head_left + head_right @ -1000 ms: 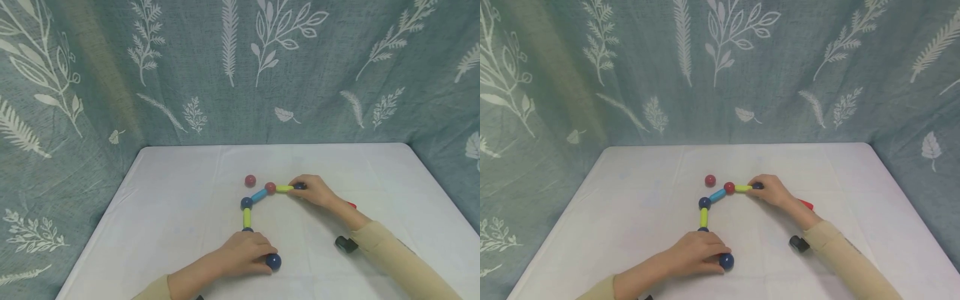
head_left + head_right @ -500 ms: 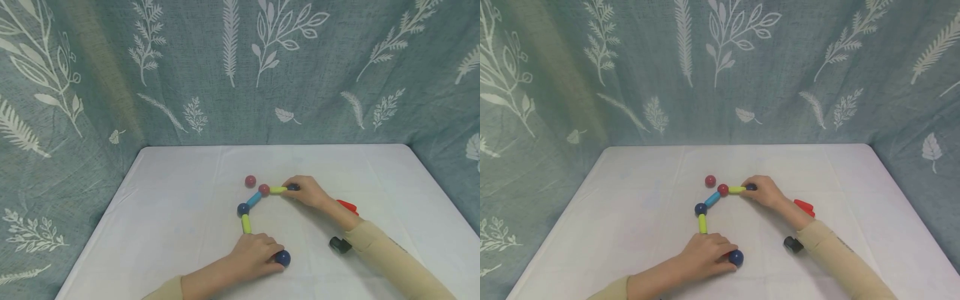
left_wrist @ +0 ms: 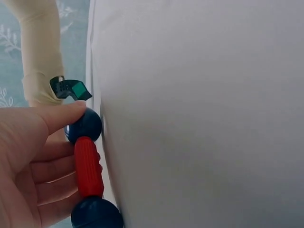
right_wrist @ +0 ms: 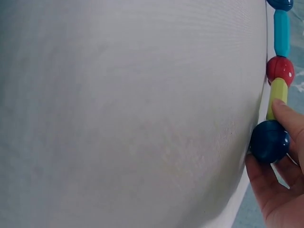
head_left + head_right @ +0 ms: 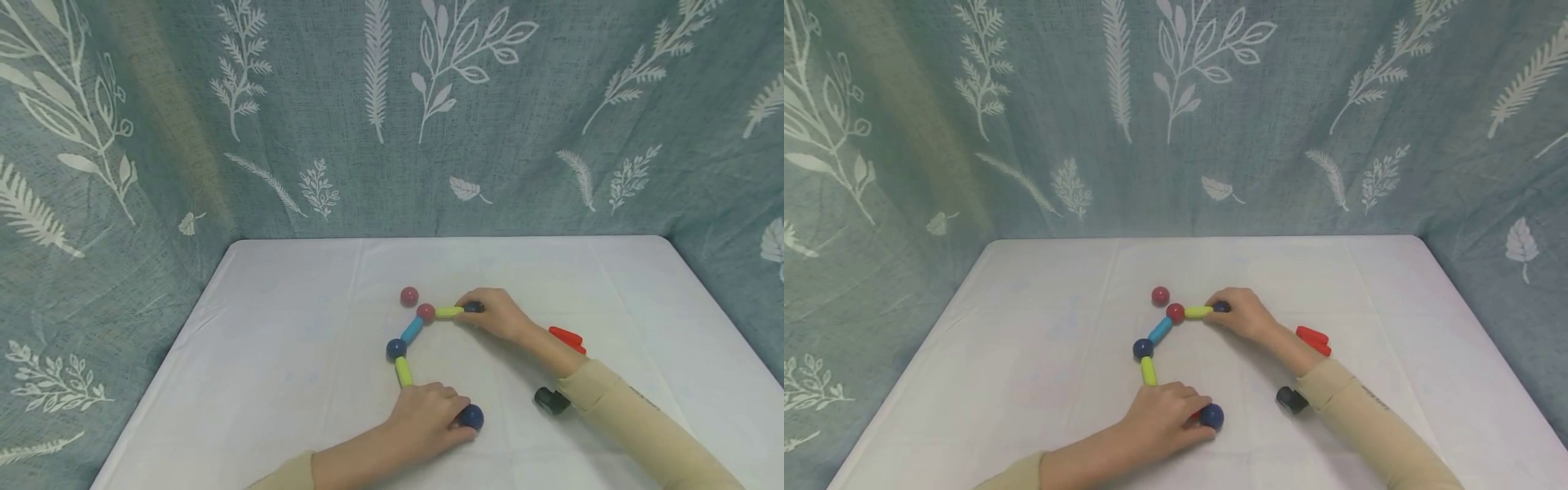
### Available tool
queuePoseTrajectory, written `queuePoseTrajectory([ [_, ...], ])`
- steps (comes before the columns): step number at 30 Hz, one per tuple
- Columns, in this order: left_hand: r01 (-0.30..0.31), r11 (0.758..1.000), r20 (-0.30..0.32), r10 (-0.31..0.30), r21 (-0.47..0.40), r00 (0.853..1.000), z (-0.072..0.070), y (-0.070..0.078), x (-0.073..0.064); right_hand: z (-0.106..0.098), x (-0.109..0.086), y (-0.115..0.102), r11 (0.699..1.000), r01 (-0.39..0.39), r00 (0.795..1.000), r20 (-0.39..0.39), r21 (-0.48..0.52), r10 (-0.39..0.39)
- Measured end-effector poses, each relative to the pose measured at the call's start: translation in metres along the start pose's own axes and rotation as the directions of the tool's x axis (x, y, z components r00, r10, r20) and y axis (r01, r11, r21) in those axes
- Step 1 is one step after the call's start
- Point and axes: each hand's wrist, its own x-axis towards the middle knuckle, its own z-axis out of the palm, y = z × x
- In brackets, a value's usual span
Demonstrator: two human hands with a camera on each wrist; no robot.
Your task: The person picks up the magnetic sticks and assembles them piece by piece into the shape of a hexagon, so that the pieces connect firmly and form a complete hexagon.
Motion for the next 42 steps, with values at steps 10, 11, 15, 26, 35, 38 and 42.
queuePoseTrajectory([
  [10,0.007,0.999,-0.012,-0.008,-0.038,1.000,0.003,0.002,0.002,0.001,0.000,0.000,1.000,0.008,1.000,-0.002,-0.007,-0.008],
  [11,0.010,0.999,-0.012,-0.010,-0.047,1.000,0.002,0.001,0.002,0.001,0.000,0.000,1.000,0.009,1.000,-0.001,-0.003,-0.009],
  [15,0.001,0.997,0.003,-0.001,-0.082,1.000,-0.003,-0.005,0.003,0.000,0.000,-0.001,1.000,0.012,1.000,0.009,-0.007,-0.012],
  [26,-0.073,0.987,0.103,0.088,-0.142,0.991,-0.009,-0.018,0.003,-0.001,0.001,-0.001,1.000,0.006,0.999,0.033,-0.010,-0.006],
  [35,-0.109,0.977,0.181,0.142,-0.182,0.973,-0.014,-0.029,0.001,-0.002,0.000,-0.002,1.000,0.014,0.999,0.037,-0.012,-0.013],
  [38,-0.096,0.970,0.199,0.141,-0.223,0.970,-0.016,-0.030,-0.001,-0.002,0.000,-0.001,1.000,0.012,0.999,0.039,-0.016,-0.012],
  [42,-0.105,0.963,0.218,0.161,-0.247,0.963,-0.017,-0.031,-0.002,-0.002,0.000,-0.001,1.000,0.017,0.999,0.042,-0.014,-0.016],
])
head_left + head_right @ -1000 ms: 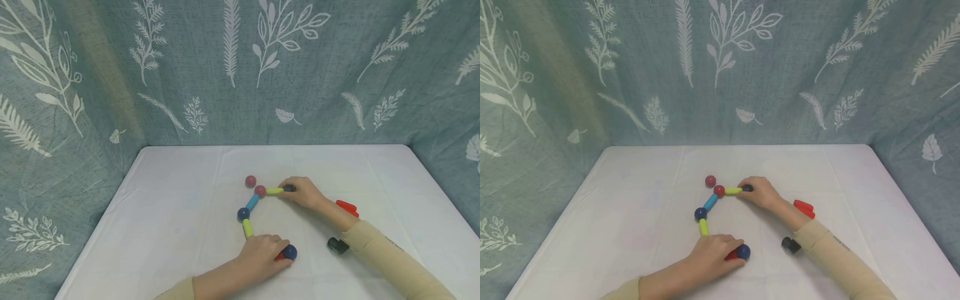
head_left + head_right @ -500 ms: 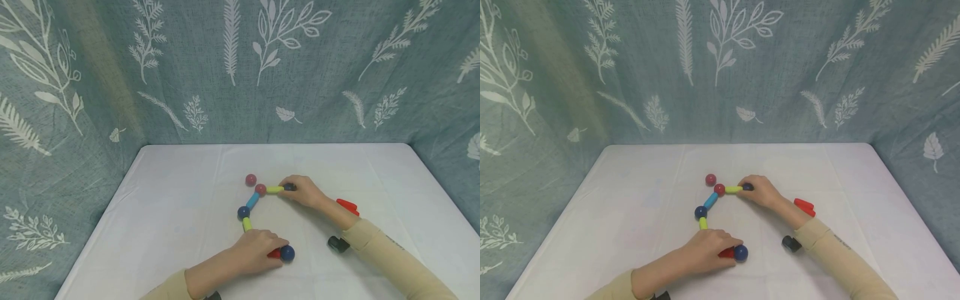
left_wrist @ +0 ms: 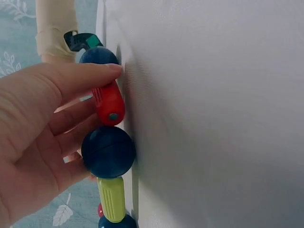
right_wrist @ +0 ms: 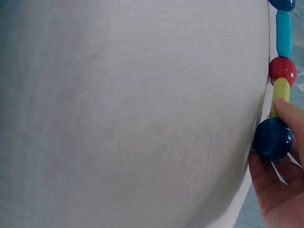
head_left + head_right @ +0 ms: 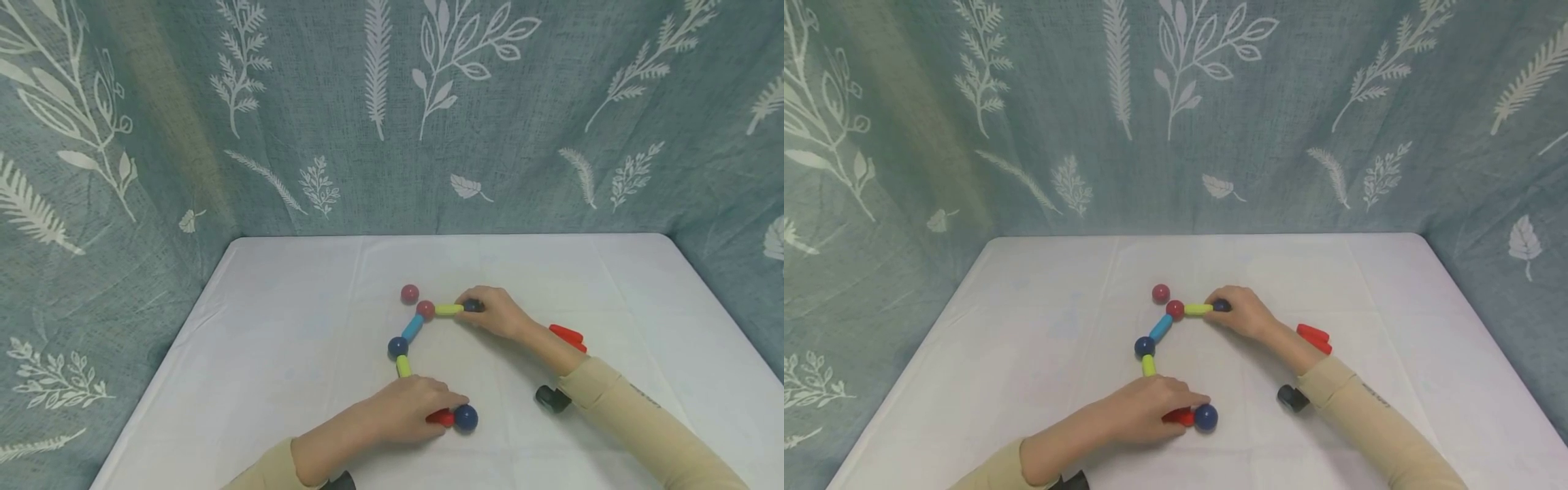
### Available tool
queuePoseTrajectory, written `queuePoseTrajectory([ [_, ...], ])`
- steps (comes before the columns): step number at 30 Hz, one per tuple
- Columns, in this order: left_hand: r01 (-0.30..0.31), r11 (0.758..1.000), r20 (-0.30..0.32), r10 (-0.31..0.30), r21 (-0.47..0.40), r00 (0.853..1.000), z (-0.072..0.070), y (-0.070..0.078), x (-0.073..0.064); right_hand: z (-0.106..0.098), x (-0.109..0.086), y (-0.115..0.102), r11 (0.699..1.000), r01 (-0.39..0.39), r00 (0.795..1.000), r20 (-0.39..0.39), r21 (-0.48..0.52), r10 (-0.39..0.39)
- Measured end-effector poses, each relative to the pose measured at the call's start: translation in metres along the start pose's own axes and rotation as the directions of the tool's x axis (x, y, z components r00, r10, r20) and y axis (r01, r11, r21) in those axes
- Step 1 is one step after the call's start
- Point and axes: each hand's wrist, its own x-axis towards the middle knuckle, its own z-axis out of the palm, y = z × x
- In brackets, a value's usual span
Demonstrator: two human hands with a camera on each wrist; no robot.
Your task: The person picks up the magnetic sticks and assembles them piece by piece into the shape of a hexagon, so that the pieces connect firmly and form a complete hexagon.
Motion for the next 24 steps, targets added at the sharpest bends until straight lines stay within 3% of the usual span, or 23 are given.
queuePoseTrajectory([
  [9,-0.069,0.998,0.000,0.069,0.005,0.998,-0.003,-0.003,-0.003,0.001,0.000,0.001,1.000,0.011,1.000,-0.003,0.001,-0.011],
  [15,-0.072,0.995,0.016,0.073,-0.064,0.997,-0.002,-0.010,-0.003,0.000,-0.001,0.000,1.000,0.018,1.000,-0.003,0.002,-0.018],
  [24,-0.098,0.994,0.012,0.098,-0.049,0.995,-0.002,-0.014,-0.004,0.000,-0.001,0.001,1.000,0.006,1.000,0.000,-0.006,-0.006],
])
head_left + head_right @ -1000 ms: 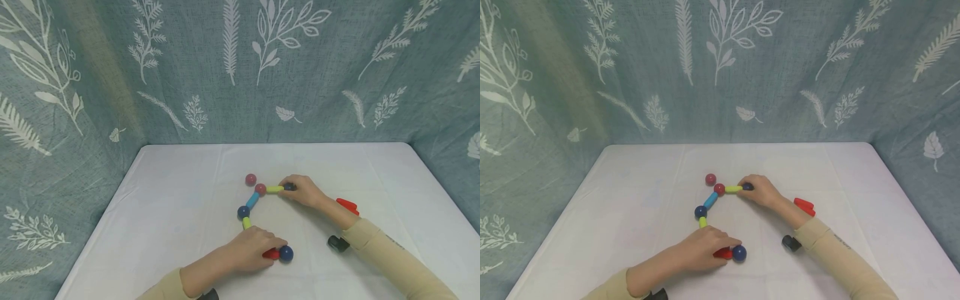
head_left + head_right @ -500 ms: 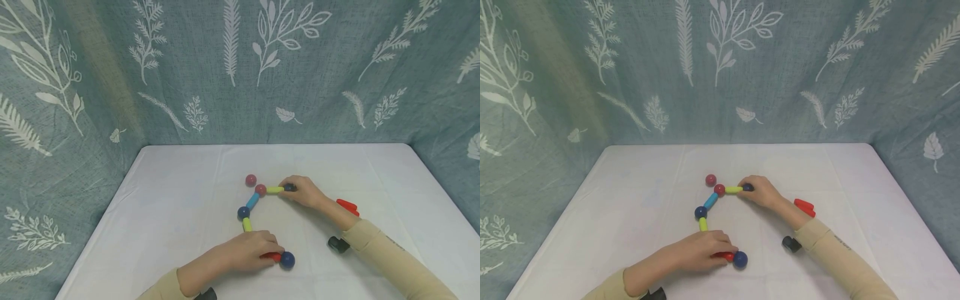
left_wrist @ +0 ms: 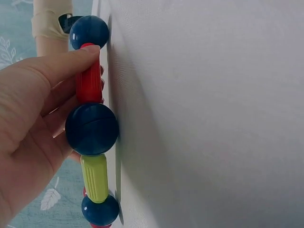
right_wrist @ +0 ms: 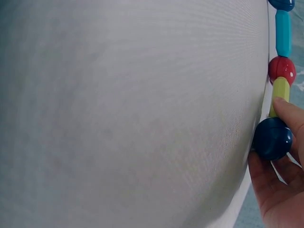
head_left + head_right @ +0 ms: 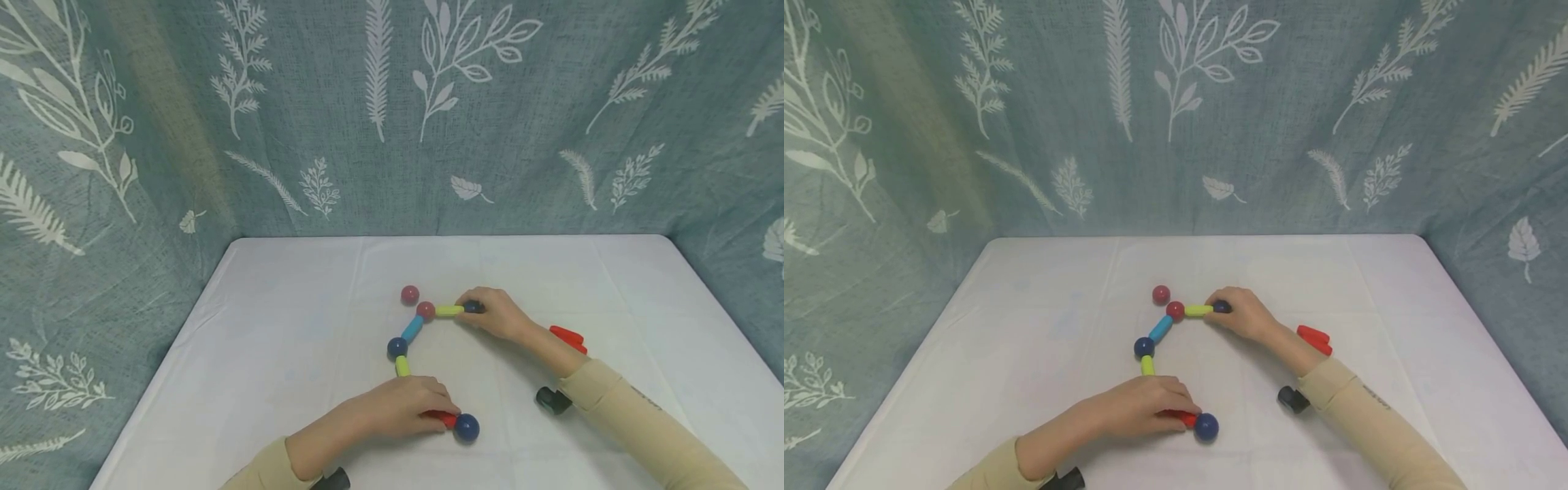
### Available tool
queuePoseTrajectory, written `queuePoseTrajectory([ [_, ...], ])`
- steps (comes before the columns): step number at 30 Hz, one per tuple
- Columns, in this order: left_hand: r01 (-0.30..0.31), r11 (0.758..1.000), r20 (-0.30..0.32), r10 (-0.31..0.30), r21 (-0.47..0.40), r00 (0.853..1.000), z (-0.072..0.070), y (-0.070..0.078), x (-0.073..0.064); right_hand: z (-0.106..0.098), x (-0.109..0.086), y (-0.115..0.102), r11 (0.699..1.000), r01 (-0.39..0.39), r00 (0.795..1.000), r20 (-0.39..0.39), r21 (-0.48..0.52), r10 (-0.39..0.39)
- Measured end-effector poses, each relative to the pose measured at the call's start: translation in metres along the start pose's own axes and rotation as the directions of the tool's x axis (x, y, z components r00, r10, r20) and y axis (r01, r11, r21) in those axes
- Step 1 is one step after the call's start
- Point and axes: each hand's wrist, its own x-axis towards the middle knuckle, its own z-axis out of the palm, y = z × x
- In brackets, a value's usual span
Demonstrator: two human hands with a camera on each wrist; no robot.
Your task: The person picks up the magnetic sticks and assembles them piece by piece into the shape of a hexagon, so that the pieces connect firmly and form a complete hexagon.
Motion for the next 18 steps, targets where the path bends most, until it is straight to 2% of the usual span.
queuePoseTrajectory([
  [11,-0.044,0.999,0.003,0.044,-0.016,0.999,-0.004,-0.005,-0.001,-0.002,0.000,0.002,1.000,-0.011,1.000,0.020,0.015,0.011],
  [18,-0.060,0.987,0.020,0.064,-0.152,0.998,-0.011,-0.011,0.005,-0.008,-0.001,0.005,0.998,-0.026,0.998,0.064,0.054,0.023],
])
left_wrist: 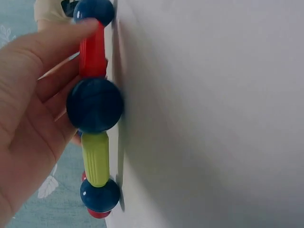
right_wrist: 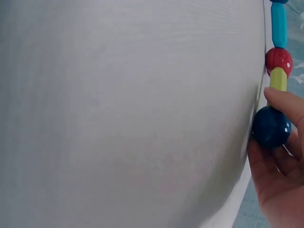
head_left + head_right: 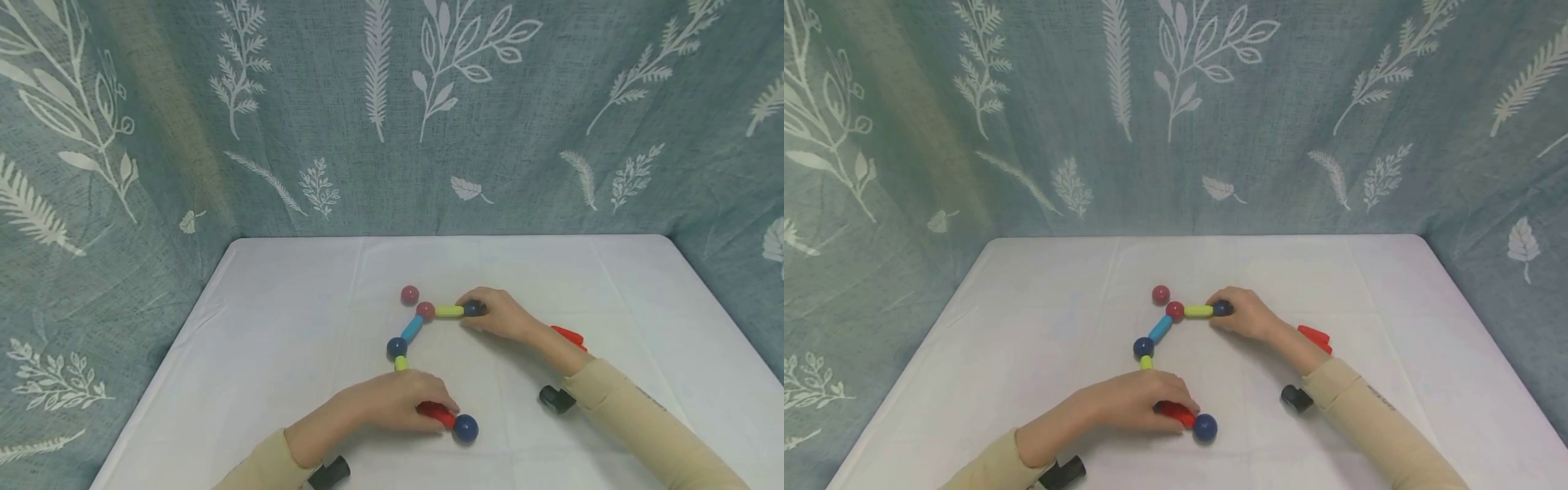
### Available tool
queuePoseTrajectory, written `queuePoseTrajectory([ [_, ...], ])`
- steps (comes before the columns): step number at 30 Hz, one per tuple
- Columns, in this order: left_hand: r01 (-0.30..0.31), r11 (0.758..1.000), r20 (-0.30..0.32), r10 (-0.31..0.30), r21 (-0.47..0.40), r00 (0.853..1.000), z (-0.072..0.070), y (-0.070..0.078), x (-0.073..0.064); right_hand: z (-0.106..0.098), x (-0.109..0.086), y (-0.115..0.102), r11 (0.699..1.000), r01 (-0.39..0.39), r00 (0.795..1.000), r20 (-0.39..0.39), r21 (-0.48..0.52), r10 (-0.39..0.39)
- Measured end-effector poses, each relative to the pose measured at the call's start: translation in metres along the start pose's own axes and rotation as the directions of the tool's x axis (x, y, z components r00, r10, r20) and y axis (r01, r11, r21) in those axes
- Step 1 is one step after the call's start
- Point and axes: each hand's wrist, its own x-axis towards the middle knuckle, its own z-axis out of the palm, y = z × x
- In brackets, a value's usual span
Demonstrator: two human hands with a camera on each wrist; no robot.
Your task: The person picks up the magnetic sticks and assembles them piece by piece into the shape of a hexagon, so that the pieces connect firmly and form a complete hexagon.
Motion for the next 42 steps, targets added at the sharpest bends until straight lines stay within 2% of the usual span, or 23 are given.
queuePoseTrajectory([
  [3,0.000,0.999,-0.039,-0.002,-0.051,0.999,-0.009,-0.004,0.008,-0.002,-0.002,0.002,1.000,-0.015,1.000,0.008,0.011,0.015],
  [6,0.047,0.997,-0.122,-0.054,-0.058,0.991,-0.021,-0.011,0.019,-0.003,-0.003,0.004,1.000,-0.020,1.000,0.013,0.023,0.020],
  [10,0.146,0.989,-0.262,-0.140,0.003,0.955,-0.035,-0.027,0.037,-0.004,-0.005,0.005,0.999,-0.025,0.999,0.023,0.044,0.024],
  [12,0.175,0.983,-0.317,-0.151,0.048,0.937,-0.041,-0.037,0.045,-0.005,-0.006,0.006,0.998,-0.027,0.999,0.025,0.056,0.026],
  [14,0.192,0.978,-0.349,-0.152,0.083,0.925,-0.044,-0.046,0.053,-0.006,-0.008,0.007,0.998,-0.030,0.999,0.024,0.064,0.028],
  [16,0.212,0.971,-0.355,-0.160,0.111,0.921,-0.046,-0.053,0.060,-0.008,-0.010,0.008,0.997,-0.036,0.999,0.017,0.067,0.035],
  [20,0.277,0.951,-0.326,-0.220,0.140,0.920,-0.048,-0.063,0.070,-0.009,-0.014,0.008,0.995,-0.055,0.998,0.001,0.082,0.056],
  [27,0.361,0.920,-0.287,-0.308,0.155,0.907,-0.046,-0.065,0.080,-0.006,-0.016,0.009,0.985,-0.092,0.996,-0.003,0.144,0.094],
  [32,0.396,0.907,-0.322,-0.337,0.139,0.885,-0.042,-0.058,0.079,-0.003,-0.014,0.008,0.979,-0.124,0.992,0.007,0.163,0.124],
  [36,0.408,0.903,-0.368,-0.338,0.131,0.866,-0.040,-0.055,0.076,-0.001,-0.012,0.004,0.973,-0.134,0.991,0.017,0.185,0.133],
  [42,0.447,0.886,-0.399,-0.368,0.125,0.840,-0.037,-0.056,0.069,0.003,-0.005,-0.001,0.977,-0.107,0.994,0.049,0.186,0.099],
])
